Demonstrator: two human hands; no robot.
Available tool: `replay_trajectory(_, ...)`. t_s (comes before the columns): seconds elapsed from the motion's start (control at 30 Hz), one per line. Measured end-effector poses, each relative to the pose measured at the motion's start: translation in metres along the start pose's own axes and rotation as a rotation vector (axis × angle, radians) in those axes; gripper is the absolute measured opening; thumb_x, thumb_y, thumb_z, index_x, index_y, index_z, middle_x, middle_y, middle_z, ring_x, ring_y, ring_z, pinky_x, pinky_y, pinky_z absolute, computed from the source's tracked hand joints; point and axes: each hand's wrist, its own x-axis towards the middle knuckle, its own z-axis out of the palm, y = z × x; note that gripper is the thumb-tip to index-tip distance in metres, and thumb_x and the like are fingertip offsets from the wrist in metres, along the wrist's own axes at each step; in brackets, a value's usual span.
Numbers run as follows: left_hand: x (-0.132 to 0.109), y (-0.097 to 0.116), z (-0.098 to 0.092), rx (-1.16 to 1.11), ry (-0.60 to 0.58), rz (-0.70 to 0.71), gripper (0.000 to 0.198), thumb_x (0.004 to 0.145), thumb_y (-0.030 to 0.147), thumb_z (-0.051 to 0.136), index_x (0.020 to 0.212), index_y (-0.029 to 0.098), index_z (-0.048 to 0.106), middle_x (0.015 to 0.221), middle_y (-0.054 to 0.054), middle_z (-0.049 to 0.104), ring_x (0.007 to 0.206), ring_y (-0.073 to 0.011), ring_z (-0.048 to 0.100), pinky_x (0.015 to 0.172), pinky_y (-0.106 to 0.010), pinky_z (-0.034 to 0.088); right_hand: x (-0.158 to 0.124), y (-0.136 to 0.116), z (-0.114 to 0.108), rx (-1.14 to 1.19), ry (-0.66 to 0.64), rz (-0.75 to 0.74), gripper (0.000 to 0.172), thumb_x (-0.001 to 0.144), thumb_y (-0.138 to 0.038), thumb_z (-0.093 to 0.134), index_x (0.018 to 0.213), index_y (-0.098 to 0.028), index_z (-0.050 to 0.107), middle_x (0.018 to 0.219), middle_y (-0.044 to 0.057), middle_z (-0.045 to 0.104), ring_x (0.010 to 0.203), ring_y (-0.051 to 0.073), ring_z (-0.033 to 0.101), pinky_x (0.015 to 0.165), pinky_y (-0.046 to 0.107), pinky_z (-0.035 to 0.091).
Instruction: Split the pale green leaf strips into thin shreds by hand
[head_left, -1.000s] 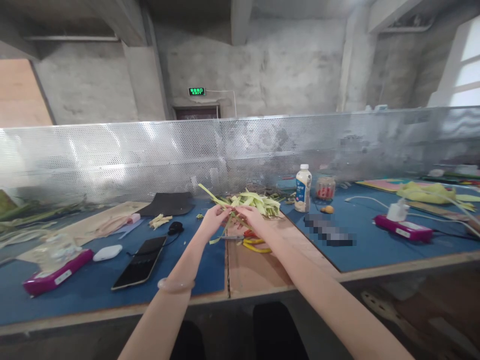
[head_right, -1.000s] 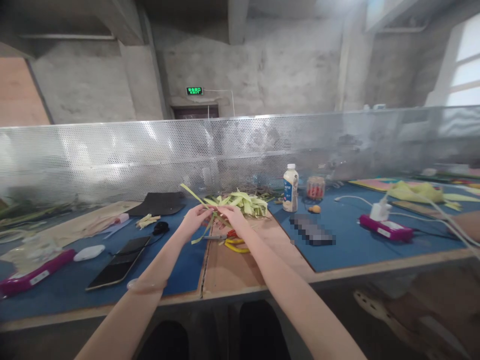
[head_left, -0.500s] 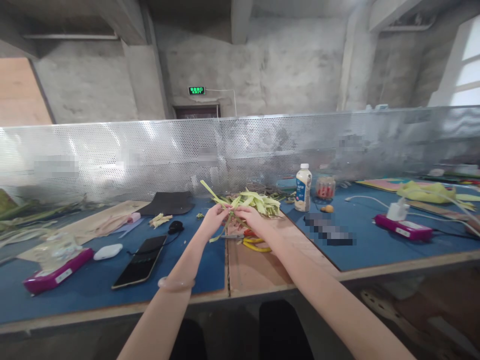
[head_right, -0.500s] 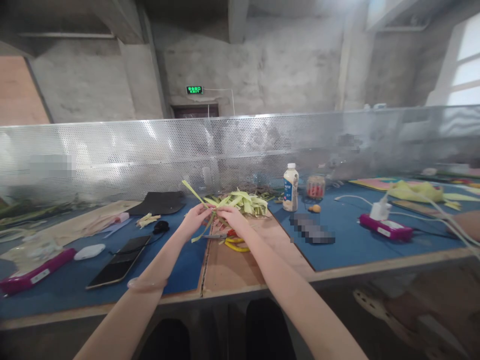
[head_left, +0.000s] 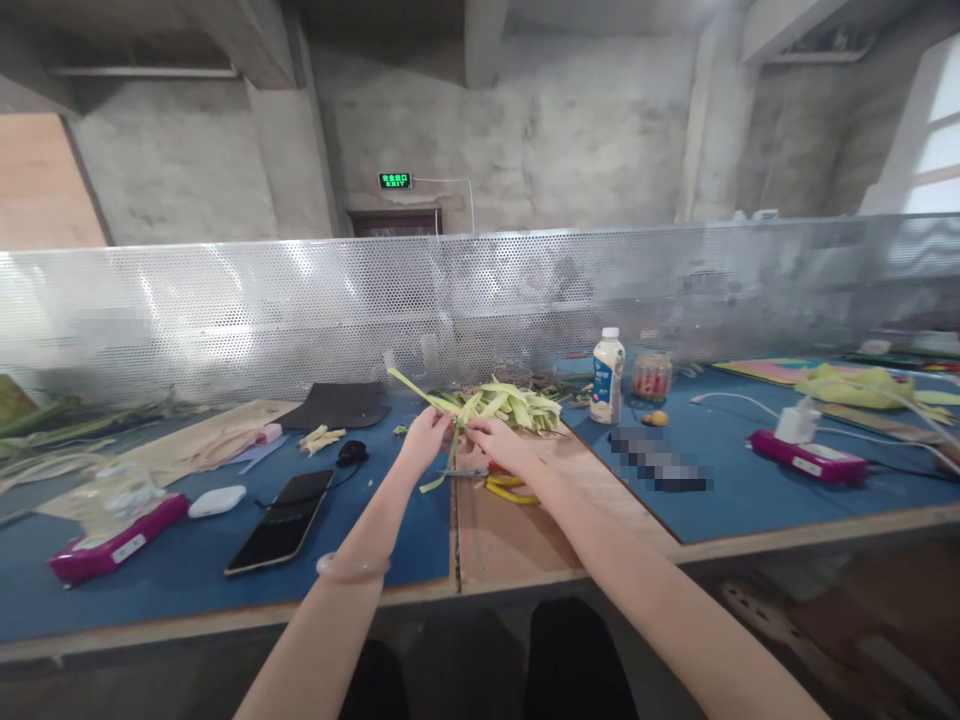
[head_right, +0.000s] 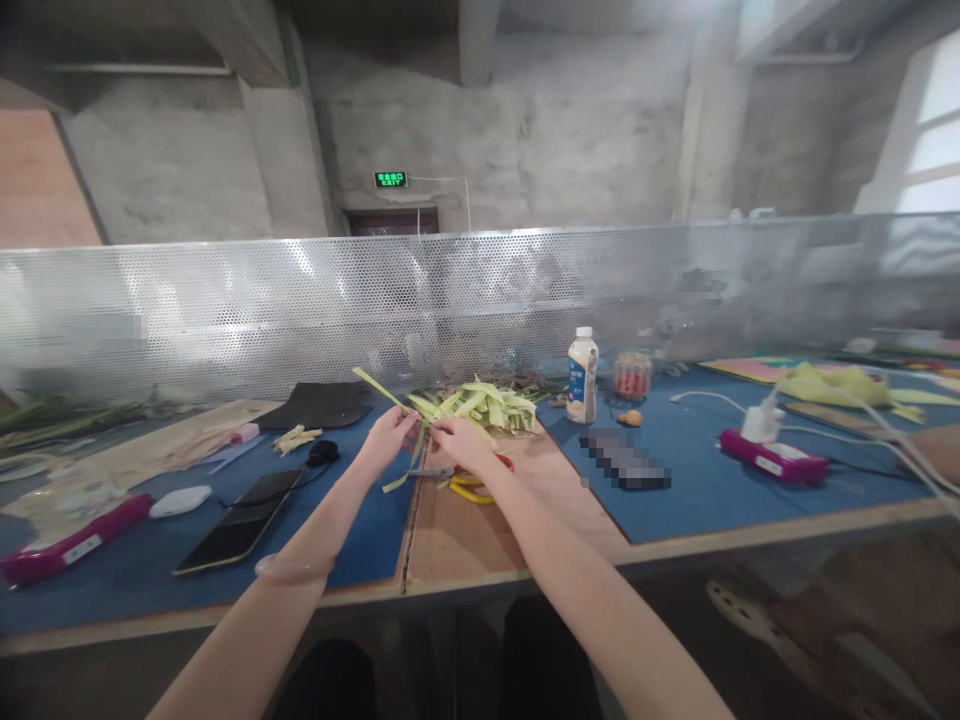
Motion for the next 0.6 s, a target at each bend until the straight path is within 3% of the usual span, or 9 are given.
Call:
replay_trajectory(0.13,0.005,-0.008,0.002,0.017,0.020,-0.028,0.010,0.080,0.027,0.044,0.080,0.017,0.044,0.064,0.000,0.052,0.049,-0.0098,0.052,0.043,-0.020,0.041,-0.004,-0.006,0.004,-0.437,0.066,-0.081,0.027,0.085,-0.025,0.032,0.093,-0.016,0.057,0.088,0.008,0.064,0.075,0.016,0.056,0.065,0.025,0.036)
replay_trajectory(0.23,0.008,-0.015,0.002,0.028,0.052,-0.046,0.011,0.082,0.029,0.041,0.082,0.018,0.041,0.063,0.001,0.053,0.047,-0.0100,0.052,0.045,-0.021,0.041,-0.006,-0.010,0.007,-0.612,0.040,-0.085,0.029,0.086,-0.026,0.029,0.099,-0.017,0.054,0.089,0.009,0.064,0.075,0.018,0.057,0.064,0.026,0.036)
replay_trajectory(0.6,0.005,-0.015,0.003,0.050,0.100,0.034,0.014,0.079,0.031,0.047,0.081,0.018,0.046,0.058,0.002,0.052,0.053,-0.0117,0.051,0.055,-0.025,0.042,-0.006,-0.013,0.014,-0.767,0.051,-0.099,0.033,0.088,-0.030,0.027,0.095,-0.016,0.056,0.081,0.012,0.065,0.070,0.021,0.059,0.063,0.028,0.038)
